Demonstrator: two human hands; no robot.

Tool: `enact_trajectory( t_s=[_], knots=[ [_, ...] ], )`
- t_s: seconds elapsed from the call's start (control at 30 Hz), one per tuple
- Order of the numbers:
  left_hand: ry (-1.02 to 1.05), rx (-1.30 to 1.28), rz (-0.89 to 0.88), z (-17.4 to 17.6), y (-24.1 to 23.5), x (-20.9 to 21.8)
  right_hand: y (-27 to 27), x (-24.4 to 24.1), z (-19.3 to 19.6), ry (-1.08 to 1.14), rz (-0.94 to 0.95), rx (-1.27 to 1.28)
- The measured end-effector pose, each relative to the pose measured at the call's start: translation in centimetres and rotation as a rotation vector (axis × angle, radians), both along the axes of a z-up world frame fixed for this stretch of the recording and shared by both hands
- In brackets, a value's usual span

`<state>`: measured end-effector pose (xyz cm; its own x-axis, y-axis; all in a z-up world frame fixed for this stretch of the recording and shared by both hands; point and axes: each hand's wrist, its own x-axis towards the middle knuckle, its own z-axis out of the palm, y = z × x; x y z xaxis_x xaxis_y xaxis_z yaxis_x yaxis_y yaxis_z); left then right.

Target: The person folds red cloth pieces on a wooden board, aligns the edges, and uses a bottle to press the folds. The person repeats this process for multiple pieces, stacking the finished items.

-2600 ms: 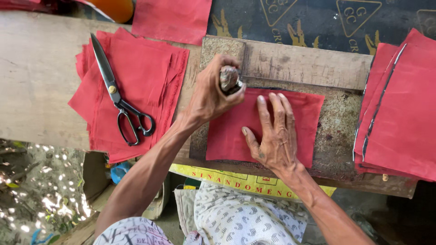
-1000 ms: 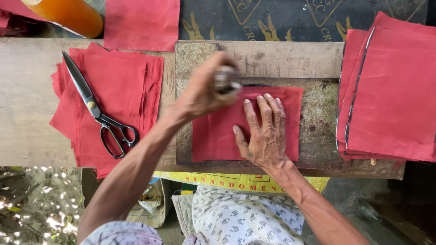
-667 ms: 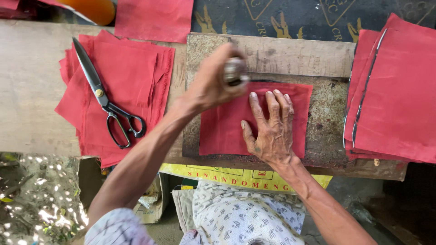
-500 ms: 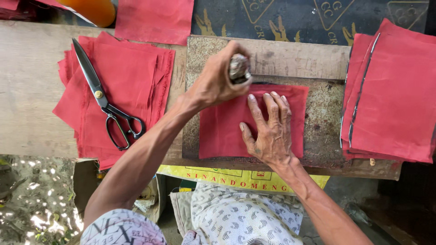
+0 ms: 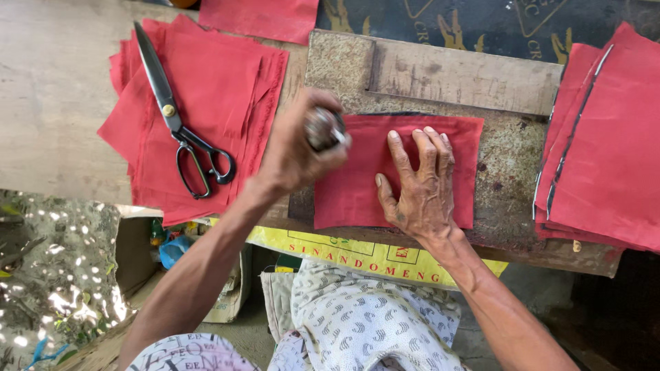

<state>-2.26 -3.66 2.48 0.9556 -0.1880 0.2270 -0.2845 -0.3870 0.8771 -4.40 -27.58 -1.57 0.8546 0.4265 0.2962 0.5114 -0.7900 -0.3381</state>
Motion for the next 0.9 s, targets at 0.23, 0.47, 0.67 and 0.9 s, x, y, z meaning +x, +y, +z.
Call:
enact_trajectory(
  t_s=[0.23, 0.47, 0.67, 0.9],
  knots=[
    [0.148, -0.009, -0.276, 1.1, -1.2, -2.4, -0.1, 0.1, -0.1, -0.008, 0.007, 0.021],
    [0.063, -0.072, -0.330, -0.4, -1.2, -1.3, 0.1, 0.9, 0.7, -0.025, -0.018, 0.093],
    [-0.032, -0.012, -0.275, 0.7, -5.0, -2.7, -1.6, 0.2, -1.1, 0.078, -0.121, 0.408],
    [-0.101, -0.096, -0.258, -3.6, -10.5, -2.5, -4.6, 0.3, -0.1, 0.608, -0.044, 1.448]
  ],
)
